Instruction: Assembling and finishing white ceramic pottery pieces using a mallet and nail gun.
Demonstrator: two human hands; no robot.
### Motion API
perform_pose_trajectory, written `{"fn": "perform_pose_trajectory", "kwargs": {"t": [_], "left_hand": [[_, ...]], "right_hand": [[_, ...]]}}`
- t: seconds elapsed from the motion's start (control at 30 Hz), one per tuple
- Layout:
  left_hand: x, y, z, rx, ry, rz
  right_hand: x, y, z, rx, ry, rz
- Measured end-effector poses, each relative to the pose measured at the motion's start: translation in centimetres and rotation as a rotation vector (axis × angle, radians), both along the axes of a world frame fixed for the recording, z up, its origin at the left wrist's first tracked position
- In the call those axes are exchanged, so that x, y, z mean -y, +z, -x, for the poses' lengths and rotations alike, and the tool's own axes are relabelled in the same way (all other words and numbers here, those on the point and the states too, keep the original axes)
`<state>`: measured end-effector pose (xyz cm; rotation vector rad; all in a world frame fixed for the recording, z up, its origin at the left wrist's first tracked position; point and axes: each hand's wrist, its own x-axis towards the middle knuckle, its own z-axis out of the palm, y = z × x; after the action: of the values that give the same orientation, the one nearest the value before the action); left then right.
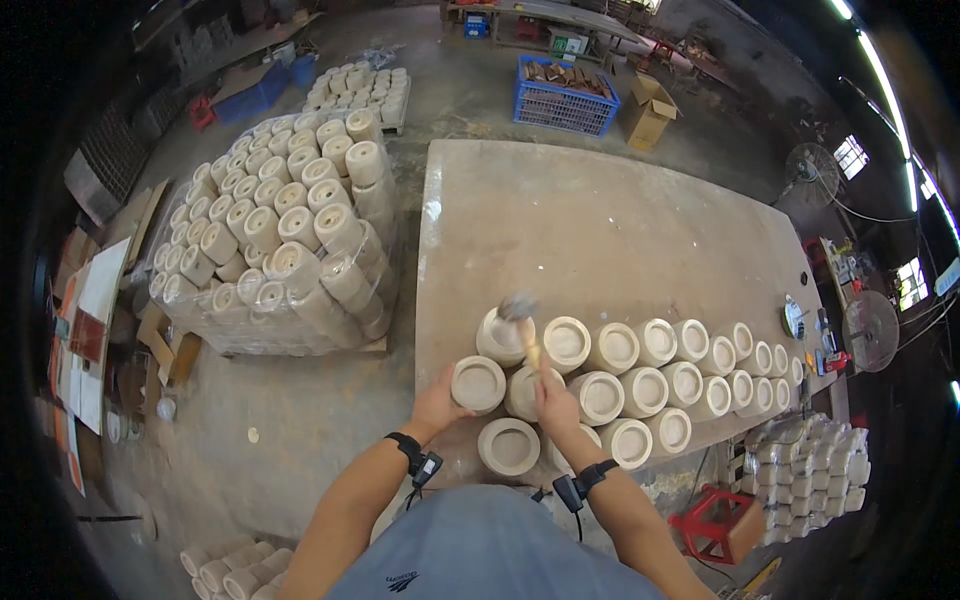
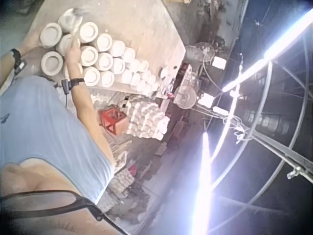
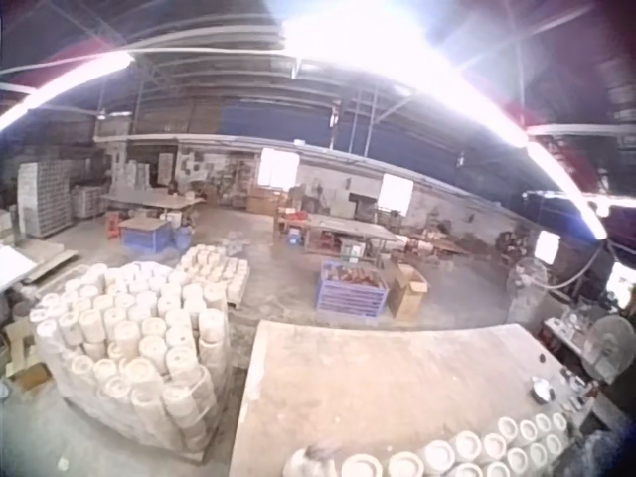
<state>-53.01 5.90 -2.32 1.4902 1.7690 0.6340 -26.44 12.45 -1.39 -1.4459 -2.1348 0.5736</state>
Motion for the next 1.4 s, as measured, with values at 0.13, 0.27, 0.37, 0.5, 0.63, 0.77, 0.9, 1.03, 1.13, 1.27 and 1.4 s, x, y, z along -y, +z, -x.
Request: {"fn": "perform_pose_trajectory", "kwargs": {"t": [0.13, 0.27, 0.37, 0.5, 0.63, 0.77, 0.9, 1.03, 1.13, 1.27, 1.4], "left_hand": [[0.7, -2.1, 0.0, -0.029, 0.03, -0.043], [0.7, -1.8, 0.0, -0.045, 0.029, 0.04], [1.1, -3.3, 0.0, -0.053, 0.033, -0.144], [0.5, -2.2, 0.3, -0.009, -0.01, -0.097], [0.7, -2.4, 0.0, -0.045, 0.019, -0.025], [0.8, -2.6, 0.2, -0.029, 0.009, -0.021], [0.6, -2.8, 0.1, 0.074, 0.021, -0.098], [0.3, -1.8, 0.0, -0.027, 0.009, -0.001], [0.5, -2.7, 0.1, -0.011, 0.014, -0.008], [0.6, -3.6, 0.1, 0.05, 0.021, -0.051], [0.2, -3.4, 0.1, 0.09, 0.003, -0.121]], "right_hand": [[0.0, 1.1, 0.6, 0.139, -0.02, 0.281], [0.4, 3.5, 1.0, -0.064, -0.029, 0.253], [1.6, 3.4, 0.4, -0.213, -0.023, -0.05], [1.7, 1.7, -0.7, 0.153, 0.007, 0.204], [1.4, 1.9, -0.6, 0.058, 0.0, 0.251], [1.0, 4.1, 0.4, -0.154, -0.024, 0.147], [1.6, 2.4, 0.2, -0.234, -0.055, -0.008], [1.1, 0.7, -0.7, 0.12, -0.013, 0.24], [0.7, 1.3, -0.5, 0.036, -0.032, 0.262], [0.2, 3.4, 1.1, -0.129, -0.025, -0.068], [0.4, 0.8, 0.3, -0.026, -0.046, -0.119]]}}
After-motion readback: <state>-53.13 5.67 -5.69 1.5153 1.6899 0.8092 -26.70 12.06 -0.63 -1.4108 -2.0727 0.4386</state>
